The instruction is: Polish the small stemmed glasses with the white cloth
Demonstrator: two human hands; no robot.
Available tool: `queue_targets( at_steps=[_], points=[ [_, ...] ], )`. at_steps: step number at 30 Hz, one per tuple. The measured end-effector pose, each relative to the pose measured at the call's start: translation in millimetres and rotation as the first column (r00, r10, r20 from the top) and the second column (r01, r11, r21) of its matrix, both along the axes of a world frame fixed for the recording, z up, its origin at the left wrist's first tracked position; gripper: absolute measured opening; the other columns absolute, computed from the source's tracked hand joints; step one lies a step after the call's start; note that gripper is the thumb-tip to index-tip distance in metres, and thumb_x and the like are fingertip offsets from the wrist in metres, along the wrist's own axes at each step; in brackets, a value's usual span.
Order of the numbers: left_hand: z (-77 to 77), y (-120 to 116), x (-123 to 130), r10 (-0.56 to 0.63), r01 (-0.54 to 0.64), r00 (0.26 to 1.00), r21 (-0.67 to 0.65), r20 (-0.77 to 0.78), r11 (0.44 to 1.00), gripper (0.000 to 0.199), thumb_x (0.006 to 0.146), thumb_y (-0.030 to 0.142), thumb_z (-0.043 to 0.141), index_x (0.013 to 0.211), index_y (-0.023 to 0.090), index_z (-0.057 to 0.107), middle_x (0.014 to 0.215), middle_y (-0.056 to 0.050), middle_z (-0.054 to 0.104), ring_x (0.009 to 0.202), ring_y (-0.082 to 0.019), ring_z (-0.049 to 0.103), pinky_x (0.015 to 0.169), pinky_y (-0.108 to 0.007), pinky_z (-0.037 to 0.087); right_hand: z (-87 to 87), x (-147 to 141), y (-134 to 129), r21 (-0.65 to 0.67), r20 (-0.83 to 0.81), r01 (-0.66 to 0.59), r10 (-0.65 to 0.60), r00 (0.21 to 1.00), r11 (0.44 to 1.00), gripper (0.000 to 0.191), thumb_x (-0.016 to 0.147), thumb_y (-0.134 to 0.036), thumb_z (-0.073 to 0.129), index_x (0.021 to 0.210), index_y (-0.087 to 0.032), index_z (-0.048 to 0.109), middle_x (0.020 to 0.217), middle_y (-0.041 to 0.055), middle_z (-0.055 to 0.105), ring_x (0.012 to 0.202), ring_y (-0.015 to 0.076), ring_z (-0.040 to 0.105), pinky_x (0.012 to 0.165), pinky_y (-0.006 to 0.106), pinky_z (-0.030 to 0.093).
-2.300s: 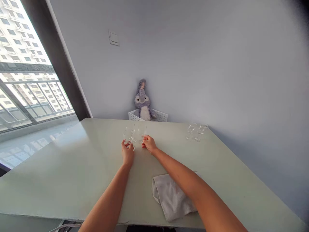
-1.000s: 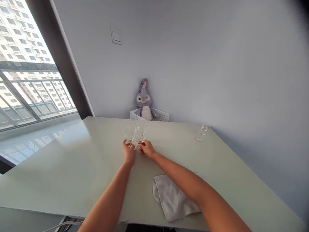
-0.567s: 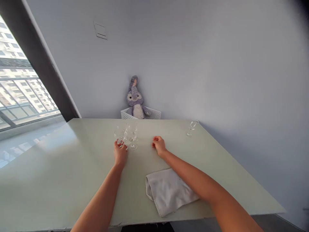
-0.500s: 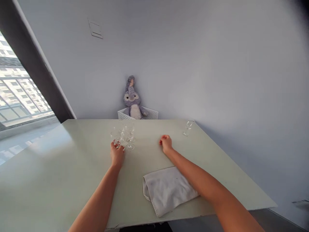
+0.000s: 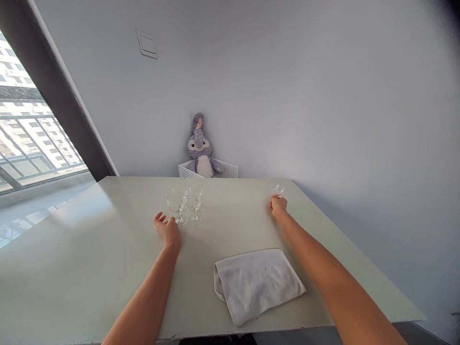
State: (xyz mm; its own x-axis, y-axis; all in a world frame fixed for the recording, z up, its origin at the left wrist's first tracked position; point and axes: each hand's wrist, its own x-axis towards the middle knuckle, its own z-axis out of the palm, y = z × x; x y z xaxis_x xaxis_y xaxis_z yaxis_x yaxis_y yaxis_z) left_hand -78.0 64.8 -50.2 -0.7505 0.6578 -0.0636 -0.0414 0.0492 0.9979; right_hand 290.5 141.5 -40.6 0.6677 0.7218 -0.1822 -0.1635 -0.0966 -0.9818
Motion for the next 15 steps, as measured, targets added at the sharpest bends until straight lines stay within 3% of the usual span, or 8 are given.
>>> queue_targets(
  at_steps=[3,5,9,12,15],
  points=[
    [5.1,-3,2,0.046,-0.045,0.999,0.066,-0.019,0.997,0.045,0.067,0.014,0.048,0.109,0.028,0.040,0.113,-0.002,0.037,0.060,-0.004,0.044,0.056,-0.022,0.040,-4.3,-45,-21,-0.014,-0.017,-0.153,0.152,0.988,0.988,0.014,0.065,-0.017,0.058,0.076,-0.017,0.050,0.058,-0.0046,0.051,0.037,0.0037,0.041,0.031,0.014,0.029],
    [7.0,-4,3,0.068,-0.064,0.997,0.105,-0.026,0.992,0.044,0.068,0.013,0.048,0.109,0.028,0.040,0.114,-0.003,0.036,0.062,-0.004,0.044,0.057,-0.021,0.041,-7.2,-83,-42,-0.020,-0.046,-0.307,0.306,0.951,0.952,0.015,0.062,-0.016,0.060,0.075,-0.016,0.053,0.061,-0.0029,0.055,0.038,0.0039,0.042,0.031,0.014,0.030],
    [3.8,-1,0,0.090,-0.085,0.996,0.134,-0.030,0.987,0.044,0.069,0.011,0.048,0.109,0.027,0.040,0.111,-0.003,0.035,0.073,-0.007,0.045,0.061,-0.020,0.043,-9.3,-162,-86,-0.002,-0.118,-0.598,0.593,0.796,0.802,0.020,0.057,-0.018,0.064,0.076,-0.016,0.058,0.066,-0.0014,0.059,0.042,0.0051,0.046,0.033,0.015,0.033],
    [-1.4,2,-5,0.118,-0.109,0.991,0.114,-0.066,0.987,0.043,0.068,0.010,0.049,0.107,0.025,0.042,0.109,-0.003,0.035,0.077,-0.008,0.045,0.066,-0.022,0.043,-7.2,-213,-108,0.015,-0.159,-0.707,0.700,0.696,0.707,0.022,0.056,-0.019,0.066,0.077,-0.016,0.060,0.066,-0.0018,0.059,0.042,0.0052,0.045,0.036,0.017,0.035],
    [-4.8,5,-9,0.141,-0.135,0.989,0.088,-0.055,0.987,0.043,0.066,0.009,0.050,0.106,0.024,0.043,0.108,-0.003,0.034,0.074,-0.007,0.045,0.070,-0.024,0.043,-4.2,-249,-112,0.067,-0.182,-0.776,0.773,0.608,0.627,0.018,0.060,-0.020,0.064,0.078,-0.016,0.059,0.064,-0.0032,0.055,0.043,0.0040,0.042,0.037,0.016,0.035]
  ],
)
